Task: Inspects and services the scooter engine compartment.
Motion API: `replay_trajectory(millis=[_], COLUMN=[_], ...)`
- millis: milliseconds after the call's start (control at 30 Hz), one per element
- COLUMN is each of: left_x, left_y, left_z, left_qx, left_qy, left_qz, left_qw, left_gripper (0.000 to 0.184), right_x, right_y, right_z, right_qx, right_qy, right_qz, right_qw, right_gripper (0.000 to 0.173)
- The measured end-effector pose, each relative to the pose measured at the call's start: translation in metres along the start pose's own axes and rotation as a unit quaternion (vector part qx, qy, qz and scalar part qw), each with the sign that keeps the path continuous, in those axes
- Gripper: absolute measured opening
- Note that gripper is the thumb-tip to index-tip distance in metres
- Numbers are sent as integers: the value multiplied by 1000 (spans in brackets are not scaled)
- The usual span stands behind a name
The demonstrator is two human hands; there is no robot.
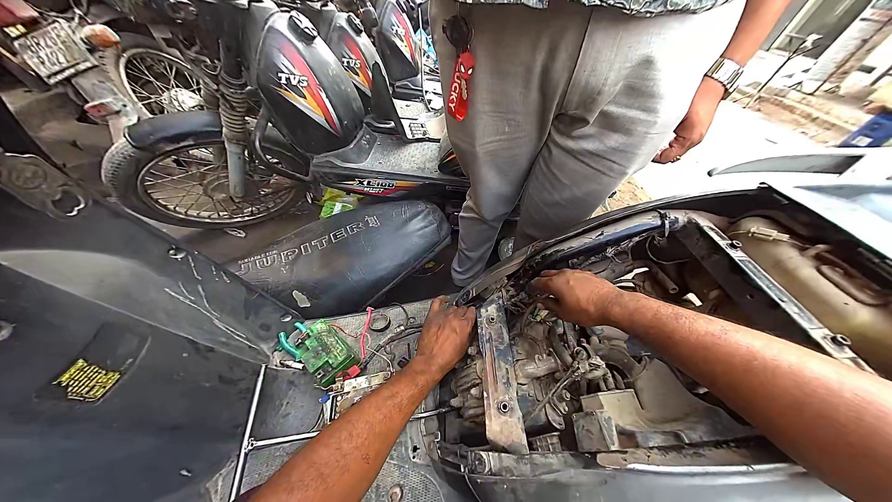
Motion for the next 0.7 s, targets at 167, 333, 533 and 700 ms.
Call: replay_trajectory(millis=[167,333,533,700], left_x=[0,0,25,29], left_y=[-6,-2,-3,3], left_z=[-5,-2,22,28], left_qx=[-92,4,169,167], left_qy=[34,-9,-487,-662], left_qz=[42,-44,-233,-310], left_qw=[994,999,824,662], left_gripper=[11,20,25,22], right_x=[1,-2,-4,-4], right_y=[1,3,4,5], right_z=[14,15,17,27], right_qx=[13,29,49,72], right_qy=[3,0,-11,-12], right_qz=[17,13,-5,13], right_qw=[1000,999,999,997], right_gripper=[56,58,55,59])
Point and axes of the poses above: each hand's wrist, its own y-axis towards the middle knuckle, its own z-axis out of the palm, x = y × z, the point moved 6 cm from there along y, towards the middle knuckle, and after that the axes turned 5 degrees about -z, right-handed, at the moved point
